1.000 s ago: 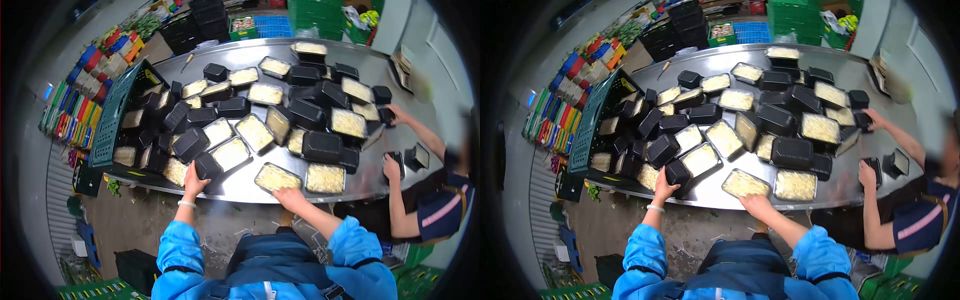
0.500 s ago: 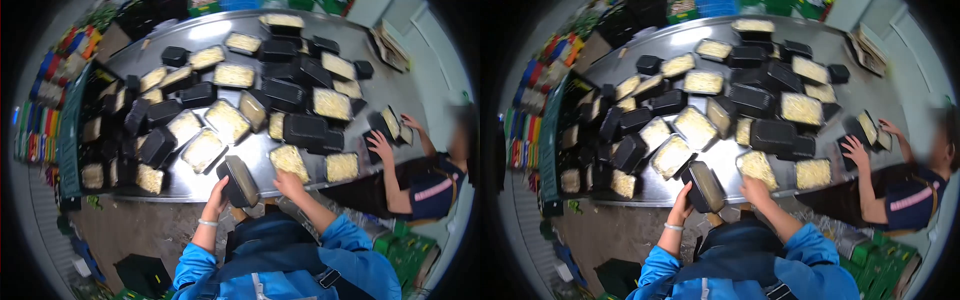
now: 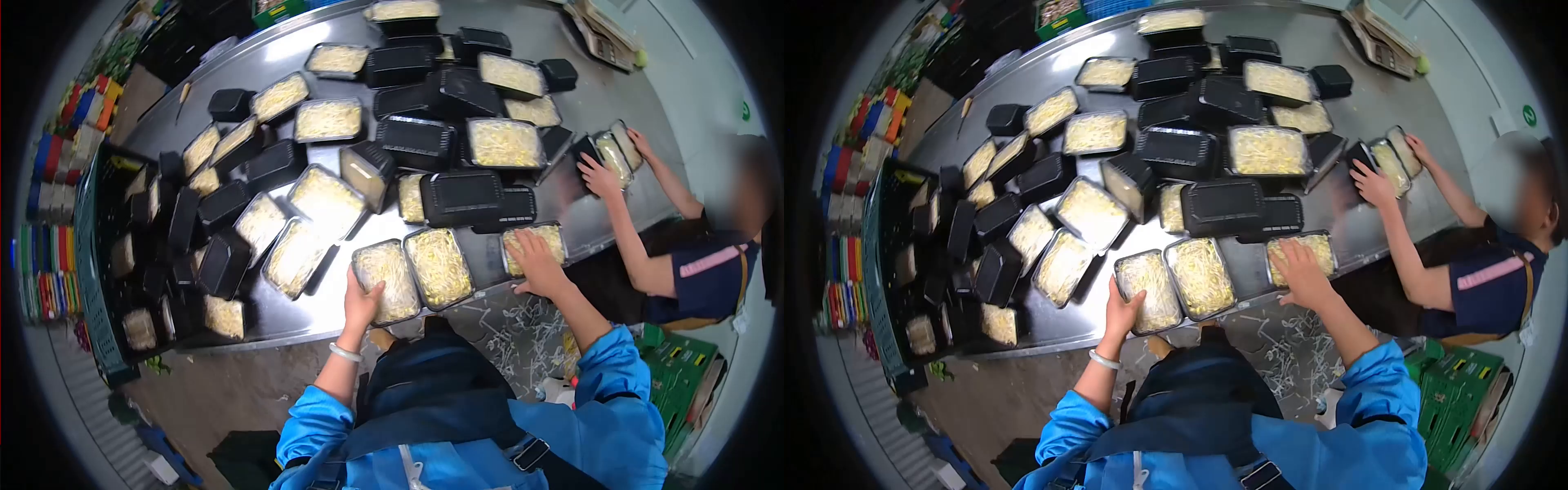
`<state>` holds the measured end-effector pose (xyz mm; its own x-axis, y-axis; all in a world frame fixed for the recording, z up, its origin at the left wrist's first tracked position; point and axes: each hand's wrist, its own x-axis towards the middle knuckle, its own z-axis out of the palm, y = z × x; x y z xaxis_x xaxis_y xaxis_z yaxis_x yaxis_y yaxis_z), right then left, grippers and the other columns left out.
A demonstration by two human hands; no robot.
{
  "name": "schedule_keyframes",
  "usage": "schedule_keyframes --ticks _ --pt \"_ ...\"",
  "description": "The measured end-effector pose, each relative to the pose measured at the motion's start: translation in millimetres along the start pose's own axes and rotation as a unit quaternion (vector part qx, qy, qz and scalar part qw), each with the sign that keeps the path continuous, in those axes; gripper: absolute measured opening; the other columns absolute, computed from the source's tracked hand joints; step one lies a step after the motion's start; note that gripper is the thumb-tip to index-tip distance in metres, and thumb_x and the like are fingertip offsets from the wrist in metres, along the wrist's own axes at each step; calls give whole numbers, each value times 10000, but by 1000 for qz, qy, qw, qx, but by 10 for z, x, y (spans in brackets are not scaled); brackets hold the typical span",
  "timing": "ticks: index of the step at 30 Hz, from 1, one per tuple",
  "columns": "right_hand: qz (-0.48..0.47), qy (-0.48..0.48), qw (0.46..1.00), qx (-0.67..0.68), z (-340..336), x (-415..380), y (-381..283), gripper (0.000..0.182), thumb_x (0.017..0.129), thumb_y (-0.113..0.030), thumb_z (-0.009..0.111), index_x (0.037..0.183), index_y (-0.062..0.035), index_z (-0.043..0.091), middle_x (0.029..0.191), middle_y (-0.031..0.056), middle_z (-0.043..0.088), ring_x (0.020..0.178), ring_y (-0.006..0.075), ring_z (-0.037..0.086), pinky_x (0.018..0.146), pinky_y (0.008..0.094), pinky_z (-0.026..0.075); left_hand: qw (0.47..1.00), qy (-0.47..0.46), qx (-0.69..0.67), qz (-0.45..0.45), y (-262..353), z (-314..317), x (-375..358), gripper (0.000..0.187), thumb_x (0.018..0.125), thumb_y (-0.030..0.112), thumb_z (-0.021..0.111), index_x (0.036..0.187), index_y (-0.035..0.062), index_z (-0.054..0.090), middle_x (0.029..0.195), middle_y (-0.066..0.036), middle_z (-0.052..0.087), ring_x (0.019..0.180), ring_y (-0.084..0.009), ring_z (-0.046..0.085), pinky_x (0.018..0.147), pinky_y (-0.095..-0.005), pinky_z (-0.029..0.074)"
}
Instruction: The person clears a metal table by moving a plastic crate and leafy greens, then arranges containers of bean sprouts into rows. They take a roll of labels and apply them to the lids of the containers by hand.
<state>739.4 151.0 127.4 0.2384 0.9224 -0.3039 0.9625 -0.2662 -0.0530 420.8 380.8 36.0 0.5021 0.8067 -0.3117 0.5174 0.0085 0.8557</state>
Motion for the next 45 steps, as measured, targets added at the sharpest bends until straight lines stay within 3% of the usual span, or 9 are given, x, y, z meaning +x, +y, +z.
schedule_keyframes --ticks 4,7,13,19,23,33,36,39,45 --pt "-31 16 999 -42 75 -123 316 829 615 -250 807 1348 -121 441 1387 123 415 1247 309 424 1004 412 382 989 -95 -85 -72 84 -73 150 731 798 153 728 1371 -57 326 1224 -228 565 1097 -278 578 945 -349 447" --pt "-47 82 995 -35 228 -152 315 582 633 -211 749 1170 -106 552 1136 95 563 991 264 568 804 374 498 963 70 226 129 430 -45 -28 700 746 111 734 1345 -16 393 1271 -252 478 1177 -402 463 993 -443 381" --pt "-81 237 967 38 673 431 -599 63 727 -143 581 780 -114 561 692 50 554 699 194 627 587 331 516 871 -132 306 362 953 680 -211 597 772 200 702 1305 54 477 1370 -196 433 1270 -387 393 1052 -504 302" --pt "10 205 888 411 293 547 -145 190 763 -125 650 941 -63 626 860 109 640 765 336 632 710 425 516 827 -181 343 408 881 765 -90 545 805 225 660 1302 71 499 1382 -165 433 1306 -360 368 1077 -510 274" --pt "68 199 968 136 58 541 656 725 659 -54 676 1338 -114 430 1390 133 399 1289 316 380 1012 428 378 844 -185 290 412 925 881 -157 514 757 78 596 1264 46 518 1323 -166 474 1279 -329 415 1077 -474 307" --pt "136 74 980 123 -90 417 935 859 551 -368 846 1275 -70 494 1170 151 560 1105 335 511 923 420 435 599 -289 406 627 1372 1418 -33 487 798 145 534 1276 57 505 1321 -101 483 1236 -277 446 1024 -383 366" --pt "201 63 895 393 170 128 1262 827 661 -401 795 1323 -35 458 1237 186 574 1102 407 557 914 451 476 626 -312 389 600 1012 1411 117 365 774 150 554 1127 64 588 1191 -66 551 1109 -227 514 945 -342 401" --pt "262 -77 445 853 640 -78 1367 598 844 -370 658 1283 1 494 1235 171 588 1074 356 601 863 508 509 676 -289 349 581 1083 1234 173 233 749 153 560 961 73 614 1040 -45 579 980 -201 547 883 -331 420" --pt "327 68 608 720 1476 116 1246 395 961 -263 488 1262 -10 531 1205 150 595 1073 307 595 843 453 526 762 -248 340 493 1085 1118 162 213 737 119 551 919 56 641 1020 -65 620 1017 -225 551 896 -345 423"
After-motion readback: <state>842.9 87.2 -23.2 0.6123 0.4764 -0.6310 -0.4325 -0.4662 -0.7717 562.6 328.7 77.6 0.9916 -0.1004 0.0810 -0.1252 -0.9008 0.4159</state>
